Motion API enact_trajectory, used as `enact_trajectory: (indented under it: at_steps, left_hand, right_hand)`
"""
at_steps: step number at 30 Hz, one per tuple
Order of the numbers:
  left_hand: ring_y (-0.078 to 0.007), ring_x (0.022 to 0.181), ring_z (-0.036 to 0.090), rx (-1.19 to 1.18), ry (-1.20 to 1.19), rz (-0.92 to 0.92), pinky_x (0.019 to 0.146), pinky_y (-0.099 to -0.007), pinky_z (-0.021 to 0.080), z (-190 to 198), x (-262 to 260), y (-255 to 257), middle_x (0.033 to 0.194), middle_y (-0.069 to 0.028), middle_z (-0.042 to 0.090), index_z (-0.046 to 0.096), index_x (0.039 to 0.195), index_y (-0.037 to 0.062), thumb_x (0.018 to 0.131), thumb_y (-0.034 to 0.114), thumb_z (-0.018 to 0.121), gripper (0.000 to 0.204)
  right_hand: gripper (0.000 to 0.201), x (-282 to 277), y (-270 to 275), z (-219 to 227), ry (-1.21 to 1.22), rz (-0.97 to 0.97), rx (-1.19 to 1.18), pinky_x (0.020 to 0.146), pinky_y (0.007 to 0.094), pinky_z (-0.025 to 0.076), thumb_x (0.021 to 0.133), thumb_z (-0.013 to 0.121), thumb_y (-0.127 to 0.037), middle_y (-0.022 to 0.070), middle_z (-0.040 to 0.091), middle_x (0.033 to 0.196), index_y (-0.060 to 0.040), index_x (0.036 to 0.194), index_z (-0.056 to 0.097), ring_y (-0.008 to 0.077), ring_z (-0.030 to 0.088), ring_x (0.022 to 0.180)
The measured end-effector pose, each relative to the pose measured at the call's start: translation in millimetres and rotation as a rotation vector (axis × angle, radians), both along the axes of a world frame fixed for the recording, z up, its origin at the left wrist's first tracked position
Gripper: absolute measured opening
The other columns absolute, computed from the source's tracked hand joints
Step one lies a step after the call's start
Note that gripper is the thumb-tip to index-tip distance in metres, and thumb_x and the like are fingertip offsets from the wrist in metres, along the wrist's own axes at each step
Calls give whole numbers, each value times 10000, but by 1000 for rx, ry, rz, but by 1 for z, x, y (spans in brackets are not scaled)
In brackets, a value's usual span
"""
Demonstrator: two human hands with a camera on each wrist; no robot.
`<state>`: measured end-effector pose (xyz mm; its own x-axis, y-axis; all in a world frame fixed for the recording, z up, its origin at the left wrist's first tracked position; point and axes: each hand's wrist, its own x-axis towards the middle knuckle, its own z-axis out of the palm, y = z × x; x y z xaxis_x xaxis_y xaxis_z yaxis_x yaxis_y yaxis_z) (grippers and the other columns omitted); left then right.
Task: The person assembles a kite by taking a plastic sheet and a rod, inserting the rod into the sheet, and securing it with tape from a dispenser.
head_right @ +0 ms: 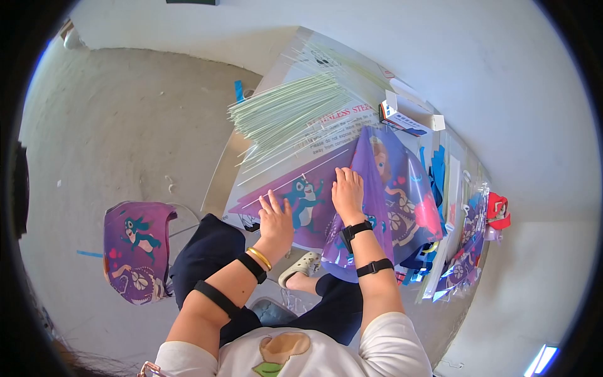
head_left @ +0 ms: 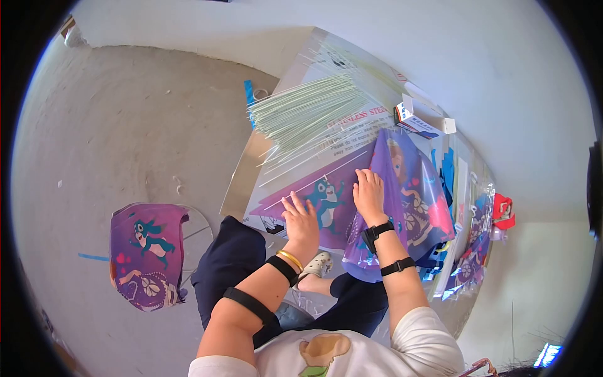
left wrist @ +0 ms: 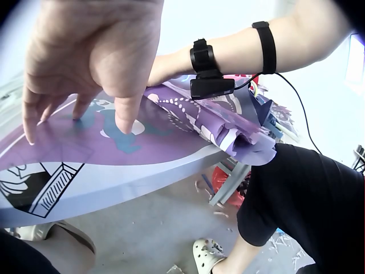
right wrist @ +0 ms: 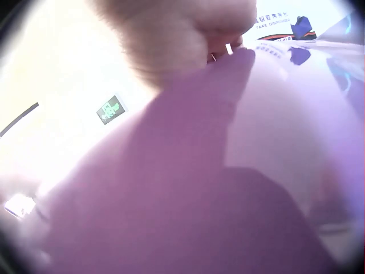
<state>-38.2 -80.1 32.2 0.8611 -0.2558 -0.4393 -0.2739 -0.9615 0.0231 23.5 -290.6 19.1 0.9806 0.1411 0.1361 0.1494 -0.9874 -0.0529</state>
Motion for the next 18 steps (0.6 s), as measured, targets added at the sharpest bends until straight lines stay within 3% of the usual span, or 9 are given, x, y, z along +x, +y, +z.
enact_trajectory:
  at_steps: [7, 18]
  left_hand:
    - [-557, 1353, 318, 10, 6, -7, 912, -456, 421, -1, 1, -1, 1540, -334, 212, 346, 1504, 115, 959, 235, 469, 571]
    - [-558, 1353, 317, -15, -1, 8, 912, -467, 426, -7, 1, -1, 1542, -329, 212, 351, 1500, 116, 959, 232, 474, 567]
  right_hand:
    - [328, 6, -2, 1, -17, 88, -37, 1155, 474, 249, 850, 634, -138, 74, 582, 1132, -59, 1165, 588, 240, 523, 1156]
    - [256, 9, -27, 2, 12, -101, -302, 1172, 487, 215, 831, 672, -184, 101, 619, 1075, -38, 1035, 618, 257, 539, 1157]
